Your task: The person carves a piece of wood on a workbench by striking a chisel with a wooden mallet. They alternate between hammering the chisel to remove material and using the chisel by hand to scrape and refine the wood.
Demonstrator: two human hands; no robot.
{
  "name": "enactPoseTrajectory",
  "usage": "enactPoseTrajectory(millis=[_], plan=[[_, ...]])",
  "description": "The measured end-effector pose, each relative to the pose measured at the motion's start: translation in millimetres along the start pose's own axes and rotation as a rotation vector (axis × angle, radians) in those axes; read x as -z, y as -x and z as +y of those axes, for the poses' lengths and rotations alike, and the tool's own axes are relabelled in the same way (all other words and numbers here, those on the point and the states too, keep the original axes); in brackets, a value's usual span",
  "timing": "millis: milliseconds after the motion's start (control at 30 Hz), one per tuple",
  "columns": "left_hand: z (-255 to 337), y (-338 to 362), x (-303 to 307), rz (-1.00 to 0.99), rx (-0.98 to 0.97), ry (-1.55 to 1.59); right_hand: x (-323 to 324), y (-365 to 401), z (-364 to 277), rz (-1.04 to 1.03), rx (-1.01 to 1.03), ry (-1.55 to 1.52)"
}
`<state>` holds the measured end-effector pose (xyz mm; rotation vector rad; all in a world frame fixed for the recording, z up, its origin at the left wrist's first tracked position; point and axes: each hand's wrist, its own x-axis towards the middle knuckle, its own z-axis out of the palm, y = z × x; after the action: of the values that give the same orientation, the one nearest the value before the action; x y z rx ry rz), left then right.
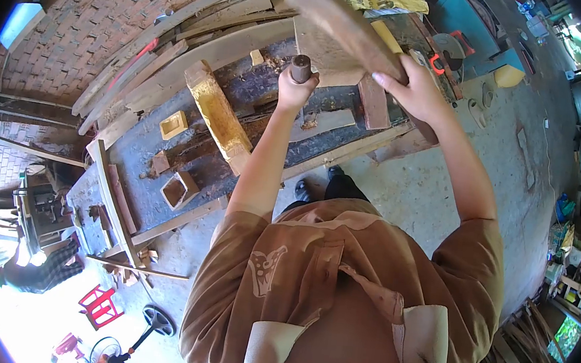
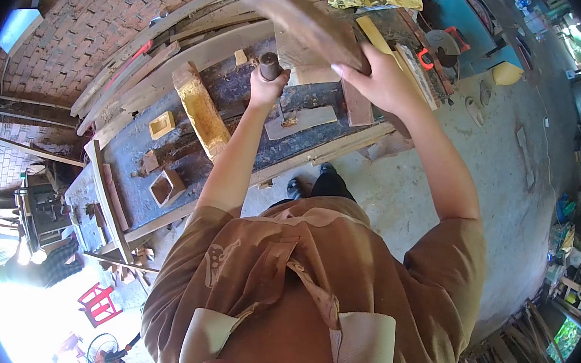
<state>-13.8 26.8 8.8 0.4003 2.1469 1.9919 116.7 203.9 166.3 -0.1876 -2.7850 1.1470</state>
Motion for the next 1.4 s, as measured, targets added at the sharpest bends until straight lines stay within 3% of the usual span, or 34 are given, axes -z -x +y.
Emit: enactPoseTrajectory(millis=[33,133,167,200,267,333,433,467,533,567,667,700,733,833,933,967,1133,1233,1333,1367,1400], plan=[[1,0,0,0.001,-0.022,0.000,-6,-1,2,0.127,0.096,-0.059],[1,1,-1,0.009,-0.057,0.002,-19,2,6,0.021,-0.022,-0.251],[0,1,-2,0.018,-0.073,0.004,-25,0,18,0.068,0.112,-0.054],[0,0,-3,0.019,-0.076,0.005,-21,-3,15,0.070,0.115,-0.053],[-3,1,-2,0.036,-0.085,0.056,-9,-5,5,-0.210,-0.018,0.264],[-5,-1,0,0.021,-0.092,0.036,-4,-1,-13,-0.166,-0.052,0.252],[-3,2,-2,0.014,-0.070,0.023,-17,0,-10,0.240,0.141,-0.063],[0,3,-1,0.021,-0.055,0.025,-25,1,-4,0.239,0.141,-0.064],[-3,2,-1,0.022,-0.071,0.030,-32,2,5,0.121,0.139,-0.099],[-5,0,-2,0.023,-0.087,0.036,-28,1,8,-0.078,-0.028,0.243],[-7,2,2,0.015,-0.073,0.050,-14,1,-14,-0.181,-0.148,0.375],[-5,2,3,0.009,-0.042,0.066,-15,2,-12,-0.020,-0.014,0.338],[-3,3,3,0.005,-0.045,0.069,-16,5,-11,-0.016,-0.016,0.342],[-4,2,3,0.006,-0.066,0.043,-32,10,-12,0.334,0.091,-0.037],[-9,1,1,0.023,-0.054,0.051,-40,13,-11,0.165,0.104,0.110],[-11,0,1,0.023,-0.054,0.050,-34,13,-14,-0.062,0.016,0.351],[-17,0,5,0.033,-0.045,0.079,-28,13,-15,0.026,-0.043,0.428],[-17,0,4,0.043,-0.051,0.084,-32,10,-13,0.356,0.087,0.277],[-18,1,4,0.042,-0.048,0.097,-42,9,-4,0.220,0.156,0.196],[-18,0,3,0.042,-0.044,0.107,-39,10,-4,0.091,0.175,0.393],[-18,0,4,0.042,-0.045,0.105,-33,10,-9,0.092,0.176,0.392]])
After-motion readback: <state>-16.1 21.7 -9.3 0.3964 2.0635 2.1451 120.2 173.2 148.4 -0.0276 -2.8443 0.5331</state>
